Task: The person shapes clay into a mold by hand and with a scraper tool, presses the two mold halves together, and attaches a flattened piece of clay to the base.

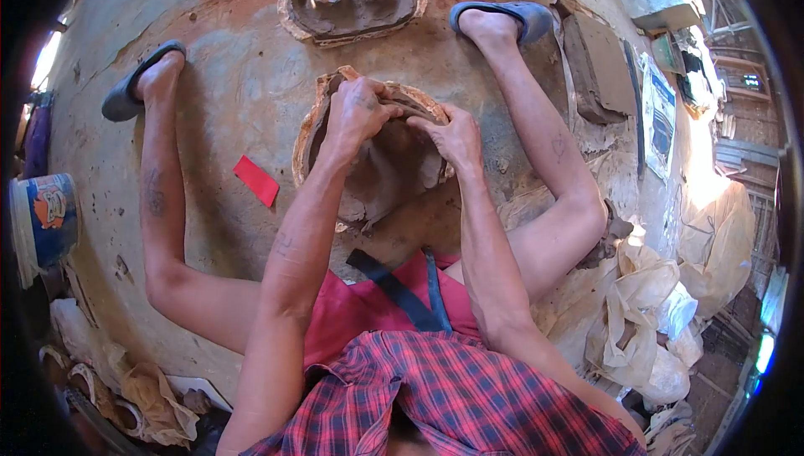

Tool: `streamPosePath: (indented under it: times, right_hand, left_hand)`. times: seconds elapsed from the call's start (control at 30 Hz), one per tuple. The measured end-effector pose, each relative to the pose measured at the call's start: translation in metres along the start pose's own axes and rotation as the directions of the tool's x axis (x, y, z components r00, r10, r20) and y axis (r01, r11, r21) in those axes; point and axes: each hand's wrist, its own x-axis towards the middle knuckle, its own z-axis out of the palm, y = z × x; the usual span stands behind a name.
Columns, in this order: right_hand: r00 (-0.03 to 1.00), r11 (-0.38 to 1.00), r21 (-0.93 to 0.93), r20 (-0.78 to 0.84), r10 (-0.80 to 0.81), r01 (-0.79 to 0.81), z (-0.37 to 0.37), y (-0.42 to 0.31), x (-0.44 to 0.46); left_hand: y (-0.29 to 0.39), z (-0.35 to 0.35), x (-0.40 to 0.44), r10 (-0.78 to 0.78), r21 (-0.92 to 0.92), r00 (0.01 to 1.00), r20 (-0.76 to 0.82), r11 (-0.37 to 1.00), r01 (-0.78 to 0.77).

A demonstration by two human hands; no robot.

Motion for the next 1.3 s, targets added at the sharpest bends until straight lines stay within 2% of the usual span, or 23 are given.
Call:
streamPosePath:
  times: [0.07,0.13,0.27,0.33,0.37,0.43,0.47,0.53,0.67,0.73,0.87,0.93,1.07,1.13,1.17,1.23,1.27,1.3]
  right_hand:
    - [1.0,0.999,0.045,0.025,0.002,-0.003,0.003,-0.003,-0.002]
    - [0.999,0.996,-0.082,0.002,0.041,-0.041,0.001,-0.009,0.001]
    - [0.996,0.987,-0.135,-0.015,0.086,-0.087,0.001,-0.008,0.004]
    - [0.984,0.974,0.204,0.125,-0.125,0.098,-0.001,-0.001,0.009]
    - [0.984,0.975,0.202,0.13,-0.124,0.096,0.0,-0.003,0.011]
    - [0.99,0.998,0.061,0.139,0.007,-0.016,0.0,-0.008,0.017]
    - [0.989,0.998,0.058,0.146,0.004,-0.013,0.004,-0.008,0.021]
    - [0.996,0.988,-0.152,0.088,0.022,-0.009,0.009,-0.011,0.027]
    - [0.996,0.976,-0.217,0.086,0.003,0.016,0.008,-0.008,0.033]
    - [0.96,0.978,0.14,0.214,-0.183,0.155,0.008,-0.006,0.041]
    - [0.956,0.989,0.025,0.255,-0.145,0.143,0.011,-0.018,0.044]
    - [0.967,0.987,-0.072,0.225,-0.122,0.141,0.011,-0.025,0.042]
    - [0.98,0.974,-0.166,0.154,-0.128,0.153,0.012,-0.029,0.039]
    - [0.962,0.959,-0.194,0.219,-0.162,0.205,0.013,-0.025,0.047]
    - [0.961,0.958,-0.193,0.215,-0.171,0.214,0.015,-0.022,0.055]
    - [0.877,0.931,0.173,0.317,-0.361,0.321,0.019,-0.023,0.058]
    - [0.872,0.932,0.17,0.332,-0.359,0.319,0.017,-0.027,0.056]
    - [0.895,0.957,0.032,0.347,-0.281,0.288,0.013,-0.033,0.056]
  left_hand:
    - [-0.007,0.006,-0.001,-0.005,-0.011,1.0,-0.02,1.0,0.005]
    - [-0.012,0.006,0.003,0.003,-0.019,0.999,-0.048,1.0,-0.004]
    - [-0.01,0.006,0.001,-0.042,-0.005,0.998,-0.051,0.999,0.041]
    - [-0.009,0.002,0.006,-0.062,-0.019,0.997,-0.038,0.998,0.062]
    - [-0.011,0.003,0.006,-0.053,-0.022,0.998,-0.047,0.998,0.052]
    - [-0.014,0.005,0.002,-0.055,-0.041,0.997,-0.053,0.998,0.052]
    - [-0.016,0.006,0.002,-0.062,-0.043,0.996,-0.057,0.997,0.06]
    - [-0.017,0.003,0.003,-0.065,-0.047,0.993,-0.1,0.997,0.06]
    - [-0.013,0.0,-0.001,-0.057,-0.029,0.991,-0.123,0.998,0.054]
    - [-0.016,0.001,0.0,-0.035,-0.018,0.989,-0.145,0.999,0.033]
    - [-0.026,0.004,-0.001,-0.05,-0.031,0.981,-0.185,0.998,0.045]
    - [-0.031,0.0,0.002,-0.043,-0.053,0.99,-0.131,0.998,0.036]
    - [-0.031,-0.002,0.002,-0.038,-0.028,0.987,-0.158,0.999,0.034]
    - [-0.03,-0.006,0.0,0.013,-0.015,0.989,-0.146,1.0,-0.016]
    - [-0.03,-0.01,0.0,0.018,-0.013,0.988,-0.155,1.0,-0.02]
    - [-0.035,-0.011,-0.004,-0.059,-0.095,0.993,-0.098,0.994,0.049]
    - [-0.039,-0.008,-0.007,-0.073,-0.101,0.992,-0.099,0.993,0.063]
    - [-0.042,-0.006,-0.01,-0.017,-0.078,0.989,-0.146,0.997,0.006]
